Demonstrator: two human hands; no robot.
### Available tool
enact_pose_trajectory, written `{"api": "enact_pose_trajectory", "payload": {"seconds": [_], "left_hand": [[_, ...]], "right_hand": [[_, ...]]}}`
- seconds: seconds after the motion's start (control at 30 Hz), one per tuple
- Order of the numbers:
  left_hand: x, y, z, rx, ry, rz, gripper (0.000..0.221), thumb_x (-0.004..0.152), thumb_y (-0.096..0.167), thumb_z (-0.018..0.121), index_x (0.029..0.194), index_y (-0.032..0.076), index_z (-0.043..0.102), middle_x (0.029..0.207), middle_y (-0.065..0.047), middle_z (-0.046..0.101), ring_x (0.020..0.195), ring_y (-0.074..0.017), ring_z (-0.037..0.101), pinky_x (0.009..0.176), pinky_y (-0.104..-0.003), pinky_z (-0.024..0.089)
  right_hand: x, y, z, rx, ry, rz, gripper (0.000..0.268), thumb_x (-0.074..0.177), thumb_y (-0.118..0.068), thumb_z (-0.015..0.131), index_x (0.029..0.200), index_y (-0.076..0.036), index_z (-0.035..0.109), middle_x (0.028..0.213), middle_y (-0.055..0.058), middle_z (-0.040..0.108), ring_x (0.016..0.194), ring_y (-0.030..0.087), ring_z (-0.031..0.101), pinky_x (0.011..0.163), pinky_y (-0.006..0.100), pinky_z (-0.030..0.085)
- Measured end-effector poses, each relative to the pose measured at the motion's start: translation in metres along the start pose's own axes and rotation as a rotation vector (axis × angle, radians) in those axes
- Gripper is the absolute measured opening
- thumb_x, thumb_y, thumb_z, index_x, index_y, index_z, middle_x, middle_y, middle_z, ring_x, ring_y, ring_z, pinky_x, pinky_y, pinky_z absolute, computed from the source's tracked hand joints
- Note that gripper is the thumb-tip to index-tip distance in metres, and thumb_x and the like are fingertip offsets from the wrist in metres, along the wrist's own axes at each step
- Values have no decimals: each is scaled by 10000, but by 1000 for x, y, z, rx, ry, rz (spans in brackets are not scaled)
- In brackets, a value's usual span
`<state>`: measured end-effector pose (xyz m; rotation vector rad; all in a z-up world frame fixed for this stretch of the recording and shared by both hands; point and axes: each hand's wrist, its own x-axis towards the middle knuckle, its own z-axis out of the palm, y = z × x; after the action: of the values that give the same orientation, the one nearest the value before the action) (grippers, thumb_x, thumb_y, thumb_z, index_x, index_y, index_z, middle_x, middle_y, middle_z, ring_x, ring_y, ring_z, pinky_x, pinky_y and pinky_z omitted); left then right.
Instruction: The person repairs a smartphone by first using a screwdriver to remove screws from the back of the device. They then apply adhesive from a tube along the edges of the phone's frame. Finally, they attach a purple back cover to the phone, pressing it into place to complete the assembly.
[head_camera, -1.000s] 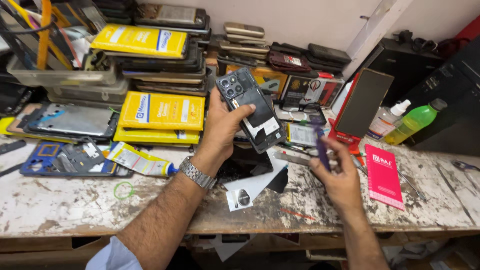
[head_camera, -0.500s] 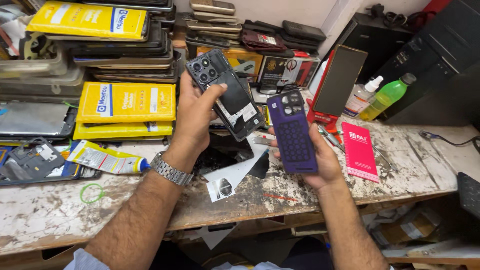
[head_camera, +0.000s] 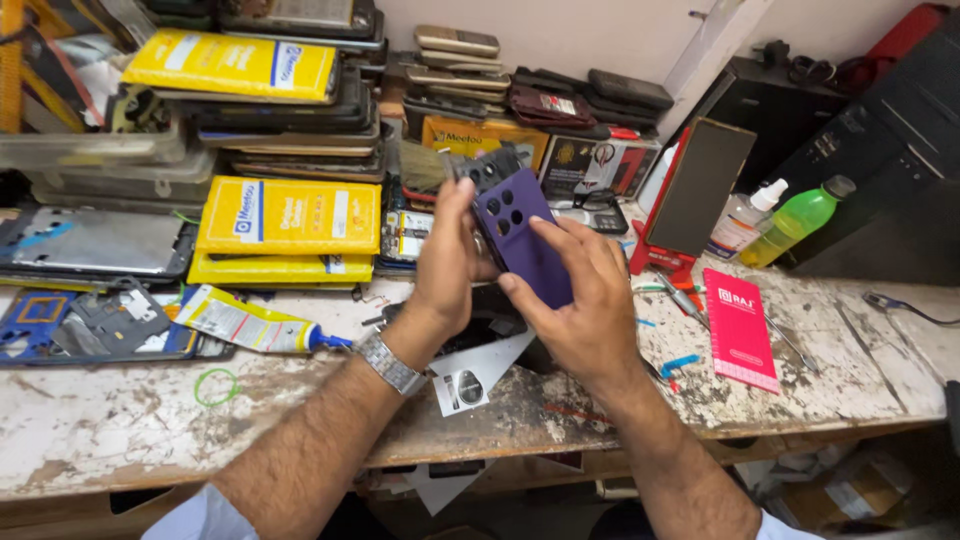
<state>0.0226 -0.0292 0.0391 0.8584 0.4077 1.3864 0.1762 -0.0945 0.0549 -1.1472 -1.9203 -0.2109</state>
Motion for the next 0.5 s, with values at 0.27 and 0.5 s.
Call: {"api": "enact_pose_trajectory", "payload": {"seconds": [0.27, 0.5], "left_hand": [[-3, -11, 0, 148, 26, 11, 499, 989, 285, 445, 1476, 177, 419, 1317, -59, 572, 1144, -176, 616, 806, -345, 617], [3, -24, -2, 118, -32, 90, 458, 1042, 196, 451, 1494, 148, 392, 1313, -68, 585, 1147, -146, 609, 913, -303, 573]], "right_hand": [[20, -2, 10, -67, 0, 22, 544, 853, -313, 824, 1350, -154, 672, 1313, 186, 620, 1172, 364, 594, 990, 465, 497], [16, -6, 8, -147, 1, 3, 553, 854, -331, 827, 1352, -145, 672, 1285, 176, 615, 1138, 349, 582, 961, 466, 504]]}}
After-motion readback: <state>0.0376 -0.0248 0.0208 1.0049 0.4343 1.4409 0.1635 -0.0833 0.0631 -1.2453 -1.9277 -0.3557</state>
